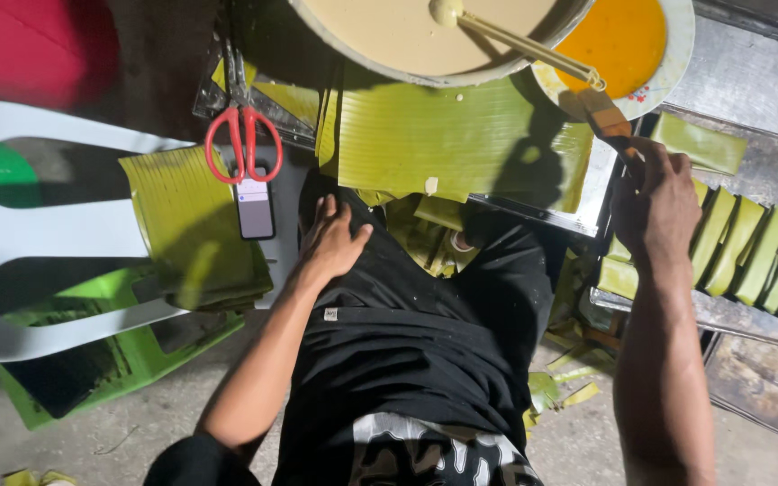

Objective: The person prepares food packets by brushing large green leaves with oil, spooning a beige batter mixture onto them, and folding the leaves into rectangular shapes before placing them on a metal tray.

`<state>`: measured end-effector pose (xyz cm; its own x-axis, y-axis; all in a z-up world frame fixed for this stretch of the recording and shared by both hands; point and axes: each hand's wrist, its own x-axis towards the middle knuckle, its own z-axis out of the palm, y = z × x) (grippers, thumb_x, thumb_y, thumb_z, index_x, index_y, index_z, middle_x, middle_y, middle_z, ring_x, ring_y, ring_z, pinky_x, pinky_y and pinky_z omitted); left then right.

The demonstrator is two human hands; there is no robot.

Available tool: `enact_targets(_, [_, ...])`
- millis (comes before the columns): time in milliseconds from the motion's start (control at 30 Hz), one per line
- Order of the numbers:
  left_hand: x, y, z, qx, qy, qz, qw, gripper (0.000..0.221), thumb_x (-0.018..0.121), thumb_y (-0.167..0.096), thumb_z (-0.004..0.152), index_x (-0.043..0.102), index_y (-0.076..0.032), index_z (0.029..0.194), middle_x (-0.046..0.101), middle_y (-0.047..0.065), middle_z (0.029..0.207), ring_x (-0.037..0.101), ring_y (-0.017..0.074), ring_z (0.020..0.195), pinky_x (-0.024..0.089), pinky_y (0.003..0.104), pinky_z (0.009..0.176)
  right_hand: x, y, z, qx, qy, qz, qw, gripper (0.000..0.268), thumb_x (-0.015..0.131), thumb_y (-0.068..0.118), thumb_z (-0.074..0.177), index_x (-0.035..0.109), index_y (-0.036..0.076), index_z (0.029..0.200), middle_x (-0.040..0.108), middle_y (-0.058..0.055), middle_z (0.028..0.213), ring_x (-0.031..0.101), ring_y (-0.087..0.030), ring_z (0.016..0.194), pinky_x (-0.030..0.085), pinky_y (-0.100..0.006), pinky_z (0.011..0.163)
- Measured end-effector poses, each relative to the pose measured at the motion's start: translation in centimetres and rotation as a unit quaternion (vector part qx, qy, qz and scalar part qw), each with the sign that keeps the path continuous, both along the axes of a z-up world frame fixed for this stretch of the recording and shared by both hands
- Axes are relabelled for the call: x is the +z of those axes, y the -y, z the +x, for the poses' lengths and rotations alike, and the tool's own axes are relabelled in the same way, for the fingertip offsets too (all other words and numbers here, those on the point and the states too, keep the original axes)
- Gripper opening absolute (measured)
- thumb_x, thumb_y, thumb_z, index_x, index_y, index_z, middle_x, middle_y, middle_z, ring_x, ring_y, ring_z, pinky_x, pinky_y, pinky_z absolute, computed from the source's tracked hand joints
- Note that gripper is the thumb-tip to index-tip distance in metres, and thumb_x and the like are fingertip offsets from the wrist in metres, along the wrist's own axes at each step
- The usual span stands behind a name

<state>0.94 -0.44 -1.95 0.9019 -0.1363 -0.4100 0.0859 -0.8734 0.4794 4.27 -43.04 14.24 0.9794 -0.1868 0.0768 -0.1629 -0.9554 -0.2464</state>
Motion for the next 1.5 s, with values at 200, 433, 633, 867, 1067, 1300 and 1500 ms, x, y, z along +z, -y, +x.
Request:
enact_targets(200, [-3.4, 6.2, 6.4, -0.207, -0.213, 0.255, 0.92, 0.086, 0.054, -0.056, 0.095, 0.033, 0.002, 0.155, 0.022, 0.021, 0.161, 0.012, 0.0348, 0.15, 0.005, 0.062, 0.116, 0.1, -2.7, -0.1, 0.031, 0.013, 0.032, 0.999, 0.05, 0.062, 0.005, 0.09, 0.065, 0.018, 0.138, 0.064, -0.02, 0.114, 0.063, -0.041, 0.103, 0.053, -0.052, 0.084])
enact_targets(433, [-2.1, 10.2, 5.4, -0.321, -0.273, 0.336, 0.843, 0.076, 0.054, -0.05, 0.097, 0.04, 0.003, 0.149, 0.036, 0.025, 0.149, 0.029, 0.0385, 0.137, 0.021, 0.057, 0.108, 1.1, -3.5, -2.9, 0.031, 0.018, 0.082, 0.996, 0.049, 0.06, 0.003, 0.088, 0.064, 0.015, 0.136, 0.062, -0.022, 0.105, 0.061, -0.044, 0.098, 0.049, -0.054, 0.083])
enact_targets(633, [-1.4, 13.1, 3.0, -0.362, -0.262, -0.024, 0.894, 0.068, 0.054, -0.045, 0.098, 0.046, 0.004, 0.145, 0.049, 0.029, 0.139, 0.045, 0.0416, 0.127, 0.034, 0.053, 0.101, 0.9, -2.1, -3.8, 0.074, 0.079, 0.149, 0.983, 0.056, 0.051, 0.005, 0.083, 0.062, 0.009, 0.138, 0.062, -0.023, 0.112, 0.06, -0.043, 0.102, 0.05, -0.051, 0.088])
enact_targets(867, [-3.1, 14.0, -2.1, -0.343, -0.17, -0.218, 0.898, 0.059, 0.053, -0.039, 0.1, 0.053, 0.006, 0.139, 0.063, 0.033, 0.128, 0.062, 0.0452, 0.114, 0.05, 0.049, 0.093, -1.0, -2.4, -2.5, 0.106, 0.193, 0.229, 0.948, 0.037, 0.053, 0.016, 0.105, 0.056, 0.0, 0.138, 0.06, -0.025, 0.123, 0.06, -0.043, 0.116, 0.049, -0.05, 0.102])
enact_targets(1067, [-6.2, 15.4, -4.9, -0.284, -0.11, -0.246, 0.92, 0.045, 0.055, -0.031, 0.098, 0.059, -0.007, 0.136, 0.065, 0.027, 0.126, 0.064, 0.0429, 0.114, 0.051, 0.045, 0.096, -1.5, -2.9, -3.5, 0.028, 0.174, 0.27, 0.947, 0.05, 0.049, 0.007, 0.093, 0.058, -0.001, 0.141, 0.058, -0.023, 0.117, 0.057, -0.038, 0.108, 0.049, -0.046, 0.102])
enact_targets(1300, [-10.4, 14.1, 0.8, -0.25, 0.09, 0.051, 0.963, 0.06, 0.068, -0.043, 0.079, 0.066, -0.016, 0.132, 0.056, 0.025, 0.143, 0.053, 0.052, 0.124, 0.048, 0.061, 0.098, -1.0, -1.4, -4.5, -0.01, 0.175, 0.337, 0.925, 0.046, 0.045, 0.001, 0.094, 0.056, -0.003, 0.139, 0.06, -0.02, 0.126, 0.056, -0.028, 0.11, 0.047, -0.036, 0.104])
enact_targets(1500, [-10.5, 11.4, 5.9, -0.256, -0.26, 0.251, 0.897, 0.065, 0.05, -0.063, 0.099, 0.065, -0.019, 0.145, 0.064, 0.008, 0.148, 0.06, 0.0261, 0.138, 0.049, 0.046, 0.119, -0.4, 0.0, -4.7, -0.017, 0.155, 0.353, 0.923, 0.046, 0.045, -0.001, 0.095, 0.054, -0.004, 0.14, 0.059, -0.017, 0.129, 0.055, -0.024, 0.113, 0.046, -0.033, 0.105])
